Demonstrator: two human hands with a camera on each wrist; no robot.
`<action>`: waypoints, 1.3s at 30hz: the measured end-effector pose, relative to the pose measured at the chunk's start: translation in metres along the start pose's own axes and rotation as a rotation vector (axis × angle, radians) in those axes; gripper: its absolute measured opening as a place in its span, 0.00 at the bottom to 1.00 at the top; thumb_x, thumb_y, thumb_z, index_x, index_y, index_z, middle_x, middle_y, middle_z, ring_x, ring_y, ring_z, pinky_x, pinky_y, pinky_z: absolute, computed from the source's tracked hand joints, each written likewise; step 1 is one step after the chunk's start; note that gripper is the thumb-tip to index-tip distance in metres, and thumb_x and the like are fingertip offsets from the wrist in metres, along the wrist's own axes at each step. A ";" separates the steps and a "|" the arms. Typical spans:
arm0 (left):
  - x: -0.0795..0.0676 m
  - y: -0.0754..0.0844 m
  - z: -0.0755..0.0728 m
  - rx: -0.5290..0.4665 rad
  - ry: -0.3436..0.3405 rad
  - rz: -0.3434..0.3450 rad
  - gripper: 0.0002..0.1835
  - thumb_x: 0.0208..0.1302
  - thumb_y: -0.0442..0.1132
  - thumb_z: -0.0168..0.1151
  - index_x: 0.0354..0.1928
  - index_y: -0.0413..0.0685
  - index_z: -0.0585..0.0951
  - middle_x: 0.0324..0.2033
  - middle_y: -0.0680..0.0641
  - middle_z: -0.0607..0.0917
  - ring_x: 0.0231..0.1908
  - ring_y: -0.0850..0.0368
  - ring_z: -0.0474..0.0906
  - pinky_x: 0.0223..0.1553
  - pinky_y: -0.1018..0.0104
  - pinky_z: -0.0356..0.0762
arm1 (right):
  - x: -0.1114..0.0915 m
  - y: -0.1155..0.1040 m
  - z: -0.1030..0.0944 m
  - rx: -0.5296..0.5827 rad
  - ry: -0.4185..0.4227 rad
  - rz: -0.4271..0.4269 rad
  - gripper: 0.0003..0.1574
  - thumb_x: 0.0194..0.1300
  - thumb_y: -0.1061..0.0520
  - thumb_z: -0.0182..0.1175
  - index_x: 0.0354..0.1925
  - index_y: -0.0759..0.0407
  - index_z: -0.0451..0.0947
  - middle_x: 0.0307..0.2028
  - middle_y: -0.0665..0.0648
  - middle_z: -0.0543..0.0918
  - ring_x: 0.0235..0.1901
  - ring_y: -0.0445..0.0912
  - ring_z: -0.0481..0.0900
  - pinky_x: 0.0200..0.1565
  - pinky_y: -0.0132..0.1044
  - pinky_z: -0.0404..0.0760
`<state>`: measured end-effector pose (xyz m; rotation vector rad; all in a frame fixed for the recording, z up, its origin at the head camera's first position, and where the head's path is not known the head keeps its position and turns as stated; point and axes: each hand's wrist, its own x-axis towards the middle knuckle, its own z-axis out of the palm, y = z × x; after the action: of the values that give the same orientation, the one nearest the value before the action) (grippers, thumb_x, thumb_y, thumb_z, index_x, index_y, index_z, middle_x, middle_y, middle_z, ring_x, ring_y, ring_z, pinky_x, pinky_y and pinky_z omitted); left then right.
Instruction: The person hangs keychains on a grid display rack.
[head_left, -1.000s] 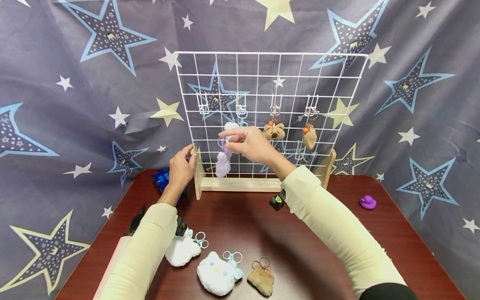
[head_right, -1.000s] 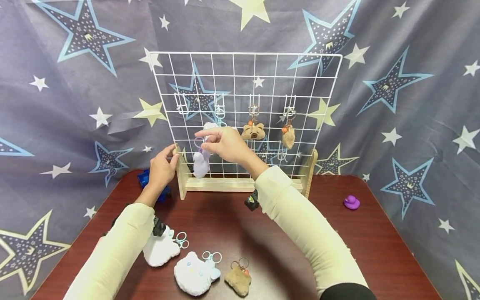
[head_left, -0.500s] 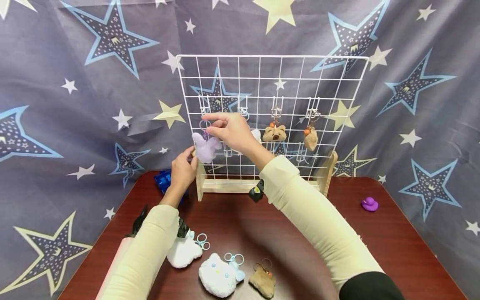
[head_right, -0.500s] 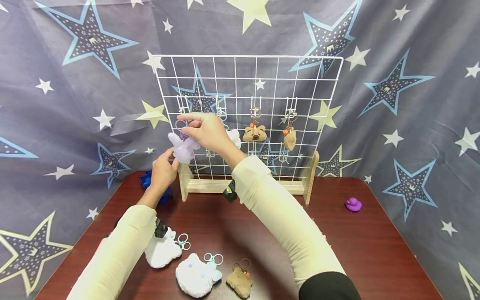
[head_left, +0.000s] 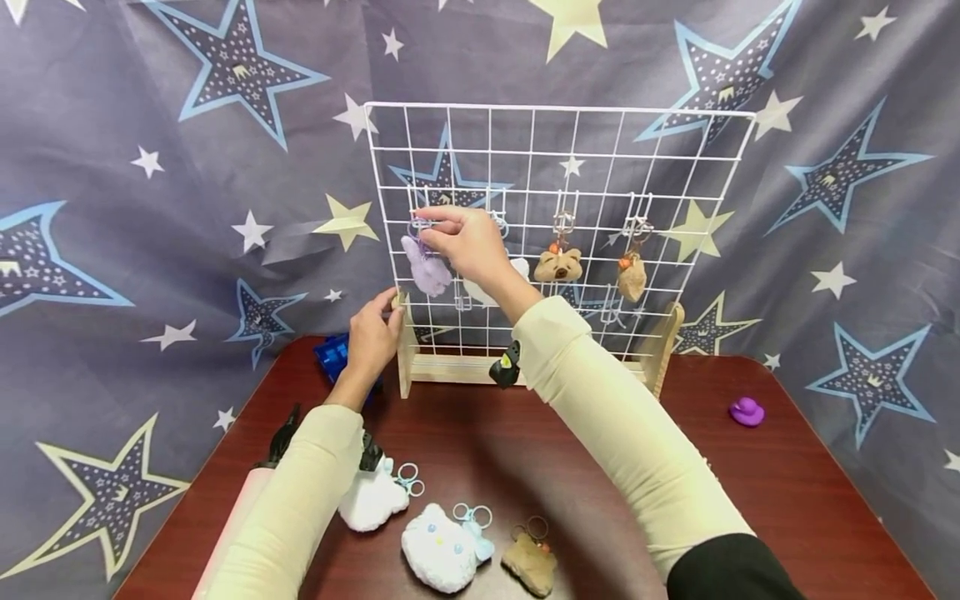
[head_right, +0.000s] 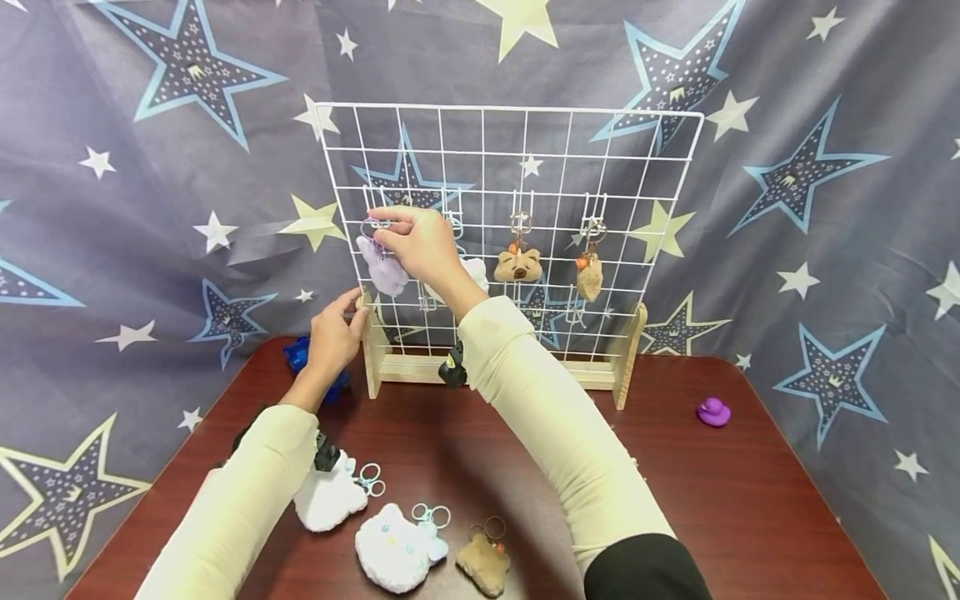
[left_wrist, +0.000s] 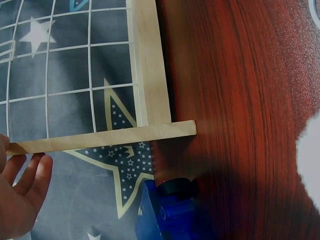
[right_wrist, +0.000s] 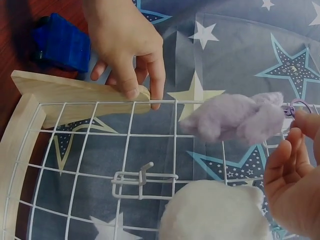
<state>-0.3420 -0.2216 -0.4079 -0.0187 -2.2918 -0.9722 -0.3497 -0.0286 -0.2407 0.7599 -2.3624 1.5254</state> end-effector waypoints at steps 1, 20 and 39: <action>0.000 0.001 0.000 0.002 0.003 0.002 0.21 0.69 0.38 0.65 0.62 0.46 0.82 0.46 0.34 0.88 0.46 0.37 0.86 0.54 0.43 0.81 | 0.000 0.000 -0.001 0.002 0.003 -0.003 0.18 0.66 0.56 0.69 0.54 0.49 0.87 0.38 0.57 0.92 0.20 0.38 0.75 0.22 0.28 0.69; 0.000 0.000 0.001 0.001 0.009 0.006 0.21 0.68 0.39 0.65 0.62 0.47 0.82 0.46 0.35 0.89 0.46 0.39 0.87 0.53 0.44 0.81 | -0.004 -0.001 -0.002 -0.075 0.048 0.042 0.26 0.67 0.54 0.68 0.62 0.50 0.81 0.47 0.54 0.90 0.47 0.45 0.85 0.37 0.27 0.78; 0.000 0.009 -0.010 0.037 -0.052 -0.051 0.23 0.70 0.41 0.64 0.66 0.53 0.79 0.49 0.42 0.90 0.46 0.43 0.88 0.50 0.47 0.81 | -0.063 0.021 -0.037 0.007 -0.068 -0.007 0.23 0.67 0.55 0.66 0.60 0.51 0.82 0.48 0.57 0.89 0.34 0.43 0.83 0.28 0.31 0.77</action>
<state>-0.3338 -0.2216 -0.3972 0.0304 -2.3675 -0.9652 -0.3112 0.0304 -0.2702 0.8342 -2.4010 1.5291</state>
